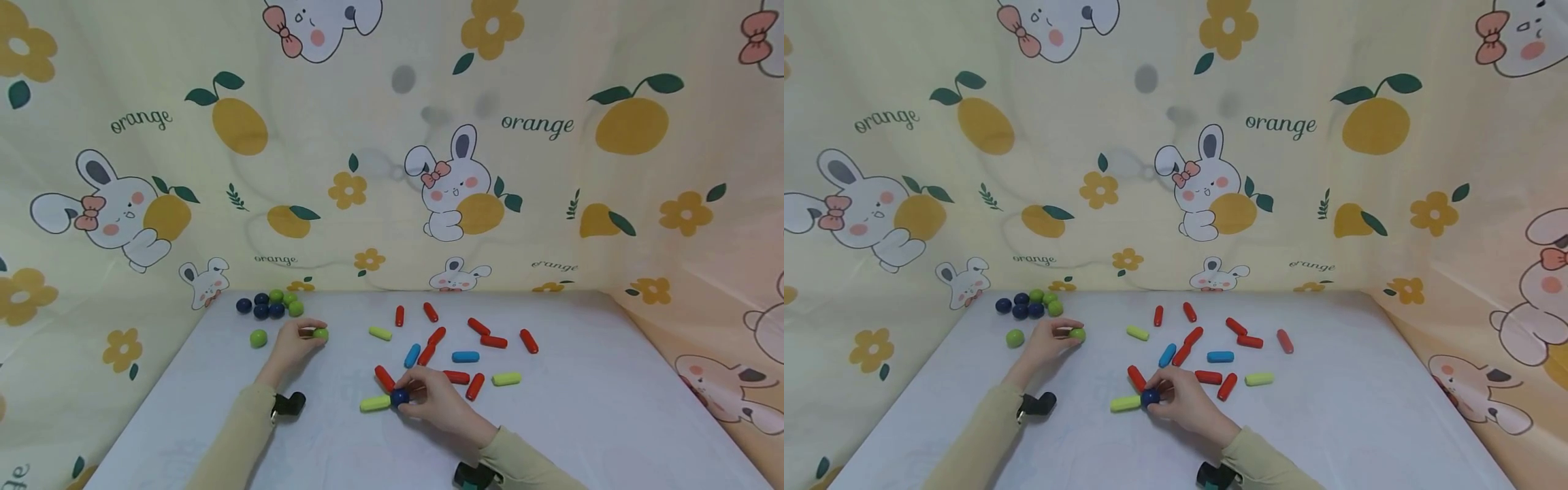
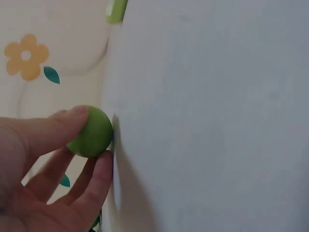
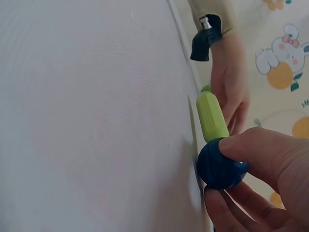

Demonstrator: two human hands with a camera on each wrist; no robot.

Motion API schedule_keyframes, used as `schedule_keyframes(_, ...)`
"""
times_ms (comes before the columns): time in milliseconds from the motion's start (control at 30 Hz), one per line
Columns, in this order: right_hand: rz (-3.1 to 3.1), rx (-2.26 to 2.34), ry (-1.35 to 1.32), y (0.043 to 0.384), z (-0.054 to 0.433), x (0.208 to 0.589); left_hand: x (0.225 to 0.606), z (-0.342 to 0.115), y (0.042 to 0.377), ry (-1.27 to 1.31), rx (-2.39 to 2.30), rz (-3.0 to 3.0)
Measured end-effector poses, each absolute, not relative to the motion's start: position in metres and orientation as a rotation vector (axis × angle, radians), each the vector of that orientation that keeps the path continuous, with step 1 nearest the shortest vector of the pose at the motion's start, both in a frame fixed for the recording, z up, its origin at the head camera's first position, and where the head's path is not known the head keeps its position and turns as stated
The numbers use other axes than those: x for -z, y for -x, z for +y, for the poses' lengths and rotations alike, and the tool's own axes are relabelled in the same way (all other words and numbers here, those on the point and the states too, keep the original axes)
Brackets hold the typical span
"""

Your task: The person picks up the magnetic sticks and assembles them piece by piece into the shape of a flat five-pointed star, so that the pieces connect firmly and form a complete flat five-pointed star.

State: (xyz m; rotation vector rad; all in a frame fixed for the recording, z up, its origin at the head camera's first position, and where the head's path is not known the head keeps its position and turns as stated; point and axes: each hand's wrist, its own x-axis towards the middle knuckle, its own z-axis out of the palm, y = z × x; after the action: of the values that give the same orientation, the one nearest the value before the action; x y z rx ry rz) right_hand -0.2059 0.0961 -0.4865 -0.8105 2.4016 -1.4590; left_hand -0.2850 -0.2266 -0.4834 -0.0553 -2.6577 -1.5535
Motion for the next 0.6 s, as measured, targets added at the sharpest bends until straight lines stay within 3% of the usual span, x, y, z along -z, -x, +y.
schedule_keyframes(600,2.384,1.434,0.79,0.208,0.098,0.485,0.485,-0.176,0.258,0.245,2.044,-2.643)
